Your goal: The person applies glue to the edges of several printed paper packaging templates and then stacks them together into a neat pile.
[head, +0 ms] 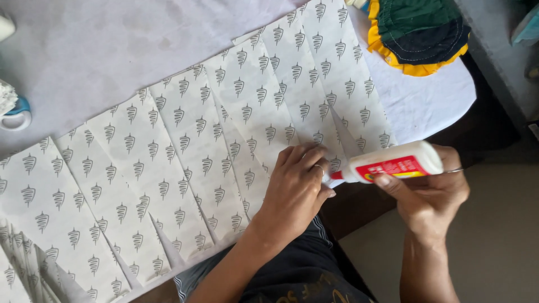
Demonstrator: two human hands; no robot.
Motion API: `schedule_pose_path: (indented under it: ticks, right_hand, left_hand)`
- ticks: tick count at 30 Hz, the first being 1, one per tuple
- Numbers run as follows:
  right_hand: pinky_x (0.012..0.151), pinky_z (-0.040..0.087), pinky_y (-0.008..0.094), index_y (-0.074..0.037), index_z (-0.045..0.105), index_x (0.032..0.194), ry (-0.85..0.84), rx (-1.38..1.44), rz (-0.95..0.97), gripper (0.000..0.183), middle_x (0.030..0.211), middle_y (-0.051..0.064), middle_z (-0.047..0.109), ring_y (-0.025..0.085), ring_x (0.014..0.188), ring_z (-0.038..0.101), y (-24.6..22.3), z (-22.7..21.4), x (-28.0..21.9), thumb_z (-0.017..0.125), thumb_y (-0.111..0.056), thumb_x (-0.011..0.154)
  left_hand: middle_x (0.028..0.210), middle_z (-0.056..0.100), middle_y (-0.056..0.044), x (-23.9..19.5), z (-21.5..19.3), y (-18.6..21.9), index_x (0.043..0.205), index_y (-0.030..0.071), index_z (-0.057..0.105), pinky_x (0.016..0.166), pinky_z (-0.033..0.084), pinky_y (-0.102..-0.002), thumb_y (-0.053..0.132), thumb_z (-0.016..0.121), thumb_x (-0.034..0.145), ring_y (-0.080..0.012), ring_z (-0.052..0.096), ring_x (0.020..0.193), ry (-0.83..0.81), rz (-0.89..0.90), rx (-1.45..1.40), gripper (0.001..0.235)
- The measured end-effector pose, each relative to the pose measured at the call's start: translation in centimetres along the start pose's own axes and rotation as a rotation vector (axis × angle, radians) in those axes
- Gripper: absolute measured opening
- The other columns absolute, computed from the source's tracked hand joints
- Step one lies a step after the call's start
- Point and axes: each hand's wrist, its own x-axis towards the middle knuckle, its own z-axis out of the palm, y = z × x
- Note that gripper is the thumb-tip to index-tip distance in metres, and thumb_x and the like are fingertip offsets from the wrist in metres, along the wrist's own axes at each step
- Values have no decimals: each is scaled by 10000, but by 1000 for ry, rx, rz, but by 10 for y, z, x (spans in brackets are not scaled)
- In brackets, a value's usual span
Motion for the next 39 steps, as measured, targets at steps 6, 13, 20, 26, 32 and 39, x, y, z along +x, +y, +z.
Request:
schedule_pose_path:
  ticks: [6, 13, 20, 26, 32, 39]
  right_hand:
    - [817, 540, 249, -14, 571, 1094, -42, 46, 0, 516, 968, 95, 662, 148, 874, 631, -6, 6, -2, 915, -73, 714]
    - [803, 458, 265, -18, 525, 1089, 119, 39, -29, 477, 857, 48, 598, 126, 809, 572, 15, -20, 10, 893, -75, 791]
    - [775, 525, 287, -14, 551, 1117, 18, 76, -81, 475, 906, 85, 645, 171, 822, 632, 13, -6, 4, 886, -81, 788]
    - [746, 529, 245, -67, 528, 985, -49, 121, -41, 455, 925, 42, 622, 135, 823, 617, 11, 5, -3, 903, -88, 729]
    - [716, 464, 261, -32, 512, 1062, 59, 97, -39, 463, 865, 65, 609, 125, 783, 574, 22, -15, 6, 886, -64, 790]
    - [788, 525, 256, -63, 533, 1051, -10, 228, 11, 447, 887, 46, 642, 123, 812, 616, 22, 7, -2, 875, -63, 763]
  left_hand:
    - [1196, 683, -73, -1, 3, 2, 1042, 16, 728, 1013, 460, -423, 252, 986, 607, -268, 591, 1168, 8, -18, 40, 558]
    - [1158, 718, -95, -2, 10, 2, 958, 23, 745, 1010, 460, -427, 157, 859, 830, -268, 615, 1169, 102, -40, 37, 218]
    - [1105, 710, -74, -1, 15, 2, 932, 10, 742, 970, 464, -411, 20, 810, 837, -256, 616, 1130, 163, -79, -40, 117]
    - [1125, 706, -37, -1, 9, 2, 989, 13, 731, 984, 460, -398, -160, 699, 738, -246, 607, 1140, 114, -87, -48, 306]
    - [1146, 722, -80, -1, 10, 2, 997, -8, 764, 1022, 450, -401, -159, 711, 784, -247, 635, 1150, 158, -71, -36, 266]
    - [1104, 714, -57, 0, 7, 1, 963, 5, 738, 978, 452, -404, -162, 693, 760, -253, 629, 1119, 128, -60, -37, 266]
